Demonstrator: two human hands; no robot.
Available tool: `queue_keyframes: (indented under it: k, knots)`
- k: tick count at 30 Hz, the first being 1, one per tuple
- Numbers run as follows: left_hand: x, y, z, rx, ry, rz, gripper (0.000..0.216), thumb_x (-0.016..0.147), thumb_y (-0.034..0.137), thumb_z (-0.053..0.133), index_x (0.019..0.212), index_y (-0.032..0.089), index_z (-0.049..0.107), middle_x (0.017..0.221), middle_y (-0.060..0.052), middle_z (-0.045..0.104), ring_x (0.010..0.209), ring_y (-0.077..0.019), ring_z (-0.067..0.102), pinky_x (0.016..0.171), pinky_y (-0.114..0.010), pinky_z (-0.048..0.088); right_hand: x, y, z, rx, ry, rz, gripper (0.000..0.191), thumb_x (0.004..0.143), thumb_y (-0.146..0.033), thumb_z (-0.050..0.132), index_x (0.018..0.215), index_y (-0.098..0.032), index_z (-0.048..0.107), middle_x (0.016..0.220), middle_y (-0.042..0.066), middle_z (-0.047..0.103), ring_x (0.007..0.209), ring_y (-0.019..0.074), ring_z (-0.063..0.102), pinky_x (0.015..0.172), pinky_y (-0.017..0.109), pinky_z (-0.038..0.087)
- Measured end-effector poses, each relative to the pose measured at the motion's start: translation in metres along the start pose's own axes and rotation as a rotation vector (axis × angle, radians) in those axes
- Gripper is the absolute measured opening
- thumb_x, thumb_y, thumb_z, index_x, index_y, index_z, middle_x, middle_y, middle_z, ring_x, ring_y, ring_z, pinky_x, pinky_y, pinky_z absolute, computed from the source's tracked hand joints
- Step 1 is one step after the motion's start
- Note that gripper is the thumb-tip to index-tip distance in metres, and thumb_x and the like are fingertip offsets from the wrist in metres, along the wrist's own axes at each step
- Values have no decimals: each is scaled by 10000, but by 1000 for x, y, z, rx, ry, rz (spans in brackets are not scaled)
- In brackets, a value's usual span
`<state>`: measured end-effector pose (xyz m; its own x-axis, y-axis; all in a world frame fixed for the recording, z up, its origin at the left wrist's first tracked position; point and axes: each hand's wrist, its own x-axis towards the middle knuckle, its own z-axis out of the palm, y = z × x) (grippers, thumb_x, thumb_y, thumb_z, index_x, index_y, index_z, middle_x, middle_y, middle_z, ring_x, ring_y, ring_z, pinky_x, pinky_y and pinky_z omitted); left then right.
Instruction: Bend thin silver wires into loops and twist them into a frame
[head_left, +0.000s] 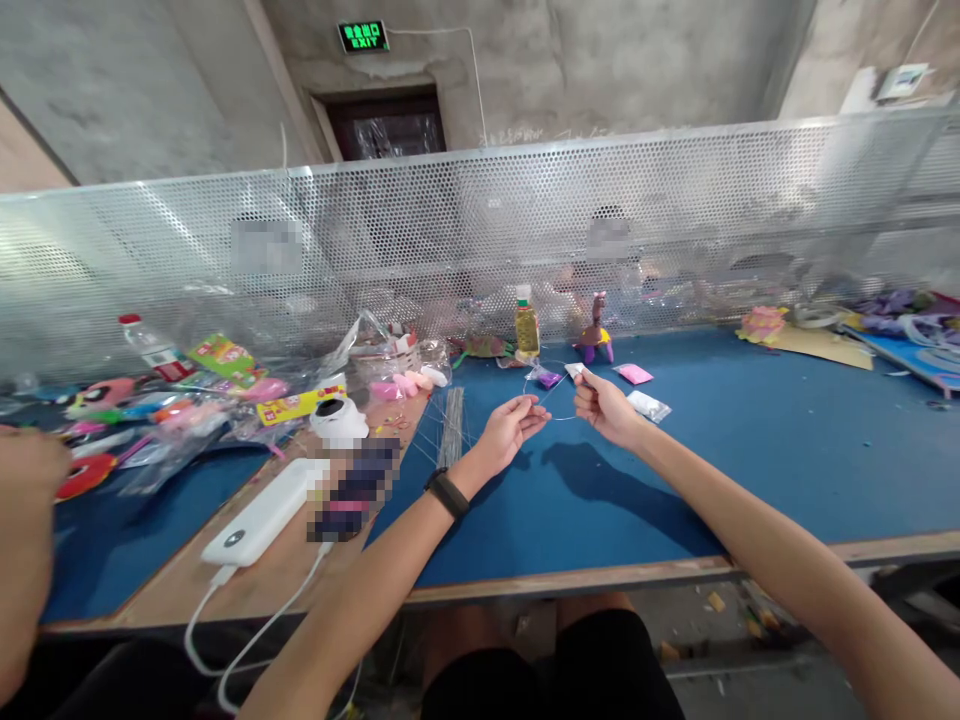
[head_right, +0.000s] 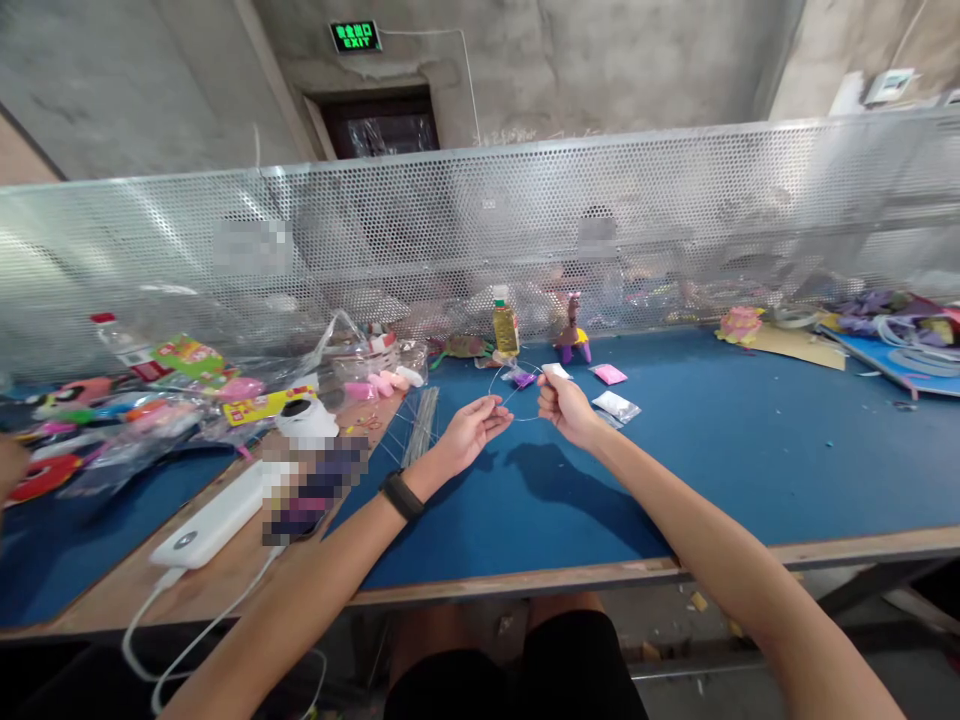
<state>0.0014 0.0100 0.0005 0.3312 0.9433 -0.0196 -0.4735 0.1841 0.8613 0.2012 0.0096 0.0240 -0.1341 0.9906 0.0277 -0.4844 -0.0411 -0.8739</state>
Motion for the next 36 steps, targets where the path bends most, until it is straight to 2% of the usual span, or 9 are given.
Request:
queue_keyframes:
  k: [5,10,15,23,27,29,33,36]
  knots:
    - [1,-1,-2,48,-30,29,152,906,244,733,988,133,669,798,-46,724,810,-166,730,974,-383,532,-1,-2,-2,-57,-27,-70,383,802,-517,775,801,-205,553,548,-115,189,470,73,160,417,214,169]
    - [-2,-2,-5,138,-121,-5,257,849,270,806,1038,111,736,936,-95,756,873,-177,731,993,-384,518,-2,-3,-4,-143,-2,-152,474,728,-614,805,806,-200,588,533,-121,203,464,64,142,418,213,120]
    - [-1,-6,-8,202,-149,-38,255,842,273,817,1028,107,764,974,-115,763,903,-187,733,988,-383,522,-2,-2,-3,-193,-2,-169,512,716,-661,795,799,-197,595,517,-121,225,446,58,158,419,217,124]
    - [3,-16,-9,302,-131,-23,223,806,221,838,964,103,735,935,-102,755,842,-183,741,953,-387,546,-2,-2,-4,-224,-16,-80,437,792,-605,735,812,-200,572,532,-118,231,439,59,160,418,219,103]
    - [3,-14,-12,310,-110,-83,204,808,220,822,951,111,725,927,-100,748,841,-180,734,945,-381,537,-4,-1,-4,-220,-17,-57,349,836,-530,677,821,-201,562,544,-116,216,445,65,150,427,222,100]
    - [1,-11,-13,320,-156,-140,212,775,211,835,931,115,728,951,-107,747,901,-183,726,956,-355,521,-4,-1,-5,-232,-30,-30,295,843,-481,647,828,-198,566,555,-113,203,452,69,142,433,226,98]
    - [-3,-4,-12,367,-274,-176,301,664,169,887,920,123,734,1005,-102,732,964,-175,692,931,-300,500,-5,-1,-7,-364,-70,46,250,825,-435,631,798,-192,579,560,-103,215,450,72,153,435,238,101]
    - [-5,2,-9,320,-225,-97,343,659,208,895,942,146,711,941,-57,689,894,-155,660,878,-309,523,-6,3,-6,-529,-71,36,279,808,-449,666,764,-181,603,546,-86,284,450,74,212,431,243,130]
